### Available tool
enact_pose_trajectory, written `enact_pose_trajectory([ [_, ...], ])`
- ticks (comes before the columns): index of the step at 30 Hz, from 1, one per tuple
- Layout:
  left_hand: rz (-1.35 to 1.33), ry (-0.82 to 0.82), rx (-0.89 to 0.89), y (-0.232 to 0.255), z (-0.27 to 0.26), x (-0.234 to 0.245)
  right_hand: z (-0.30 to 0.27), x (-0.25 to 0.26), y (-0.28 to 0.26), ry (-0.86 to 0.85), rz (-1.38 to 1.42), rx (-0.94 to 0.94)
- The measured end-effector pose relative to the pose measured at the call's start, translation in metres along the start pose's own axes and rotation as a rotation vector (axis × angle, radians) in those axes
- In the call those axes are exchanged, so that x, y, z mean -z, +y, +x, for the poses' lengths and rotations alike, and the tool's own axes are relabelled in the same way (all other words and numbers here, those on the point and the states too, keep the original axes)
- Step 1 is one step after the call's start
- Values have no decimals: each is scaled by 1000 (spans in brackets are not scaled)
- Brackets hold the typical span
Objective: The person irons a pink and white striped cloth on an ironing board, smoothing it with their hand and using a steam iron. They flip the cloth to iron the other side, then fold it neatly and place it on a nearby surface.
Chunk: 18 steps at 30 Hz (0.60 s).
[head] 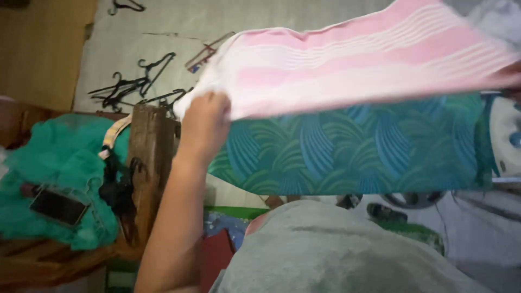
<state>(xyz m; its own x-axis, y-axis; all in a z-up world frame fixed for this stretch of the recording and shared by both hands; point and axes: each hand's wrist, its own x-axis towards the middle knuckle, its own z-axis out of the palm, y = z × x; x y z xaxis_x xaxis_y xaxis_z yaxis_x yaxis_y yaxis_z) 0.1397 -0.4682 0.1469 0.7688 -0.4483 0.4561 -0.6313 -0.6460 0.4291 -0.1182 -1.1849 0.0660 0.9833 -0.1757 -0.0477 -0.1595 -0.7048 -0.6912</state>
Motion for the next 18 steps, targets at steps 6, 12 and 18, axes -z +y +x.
enact_pose_trajectory([
  [6,283,-514,155,-67,-123,-90,-29,-176,-136,-75,-407,-163],
  [12,287,-863,412,-58,-120,-82,-73,-242,-62,-191,-166,-253],
  [18,-2,-475,226,-24,-106,-188,-61,-196,-19,251,-421,-56],
])
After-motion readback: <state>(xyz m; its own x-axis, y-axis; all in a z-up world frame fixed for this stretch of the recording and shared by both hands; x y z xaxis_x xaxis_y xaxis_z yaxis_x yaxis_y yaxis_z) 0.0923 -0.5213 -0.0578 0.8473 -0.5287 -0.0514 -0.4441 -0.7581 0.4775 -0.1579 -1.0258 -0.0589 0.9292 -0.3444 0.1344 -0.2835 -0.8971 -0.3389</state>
